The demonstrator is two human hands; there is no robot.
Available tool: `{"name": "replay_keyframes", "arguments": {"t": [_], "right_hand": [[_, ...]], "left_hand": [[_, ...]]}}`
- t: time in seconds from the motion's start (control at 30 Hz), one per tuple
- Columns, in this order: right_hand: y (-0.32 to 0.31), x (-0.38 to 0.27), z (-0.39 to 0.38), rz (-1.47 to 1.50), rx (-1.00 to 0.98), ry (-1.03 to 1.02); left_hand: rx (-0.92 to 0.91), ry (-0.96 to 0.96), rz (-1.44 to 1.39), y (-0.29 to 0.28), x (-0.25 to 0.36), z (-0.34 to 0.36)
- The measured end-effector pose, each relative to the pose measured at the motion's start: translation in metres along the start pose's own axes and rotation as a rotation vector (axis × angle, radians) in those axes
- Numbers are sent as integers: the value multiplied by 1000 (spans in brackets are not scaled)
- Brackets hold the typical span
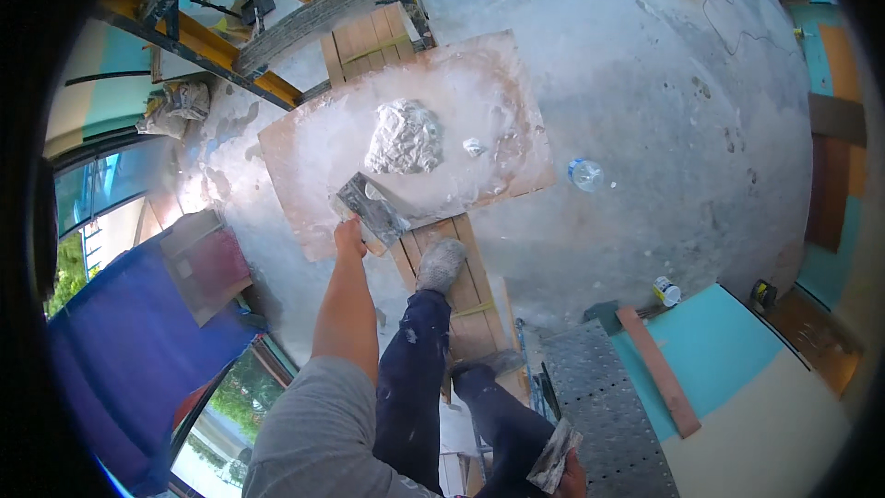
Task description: The person applies plaster to the ceiling using putty knives, then applies joint tape along the ceiling seam by hand.
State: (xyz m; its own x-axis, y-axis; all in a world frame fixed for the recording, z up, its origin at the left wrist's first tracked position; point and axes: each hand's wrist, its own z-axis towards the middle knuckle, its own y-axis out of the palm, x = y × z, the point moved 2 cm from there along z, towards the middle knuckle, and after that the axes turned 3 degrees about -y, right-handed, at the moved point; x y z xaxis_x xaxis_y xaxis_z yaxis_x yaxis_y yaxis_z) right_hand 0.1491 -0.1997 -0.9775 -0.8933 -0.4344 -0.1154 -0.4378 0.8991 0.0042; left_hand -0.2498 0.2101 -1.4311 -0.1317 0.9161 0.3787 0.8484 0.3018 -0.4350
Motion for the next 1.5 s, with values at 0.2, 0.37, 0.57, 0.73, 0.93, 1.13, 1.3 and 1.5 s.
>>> {"name": "replay_keyframes", "arguments": {"t": [0.2,0.37,0.57,0.73,0.93,1.13,1.3,1.5], "right_hand": [[4,-7,14,-65,24,22],[12,-13,21,-62,-17,4],[16,-13,20,-68,-36,0],[41,-20,30,-161,9,-49],[195,-86,54,-327,-248,-323],[380,-146,-115,72,-729,-390],[356,-169,-264,204,-918,-450],[295,-179,-389,328,-919,-601]], "left_hand": [[-27,163,9,32,10,51],[100,147,166,54,35,31],[-161,253,-335,35,71,-27],[-375,608,-387,-23,135,-130],[-515,1042,-211,-98,217,-344],[-589,1910,10,-164,308,-581],[-554,2202,99,-192,317,-697],[-678,2209,164,-206,302,-788]]}}
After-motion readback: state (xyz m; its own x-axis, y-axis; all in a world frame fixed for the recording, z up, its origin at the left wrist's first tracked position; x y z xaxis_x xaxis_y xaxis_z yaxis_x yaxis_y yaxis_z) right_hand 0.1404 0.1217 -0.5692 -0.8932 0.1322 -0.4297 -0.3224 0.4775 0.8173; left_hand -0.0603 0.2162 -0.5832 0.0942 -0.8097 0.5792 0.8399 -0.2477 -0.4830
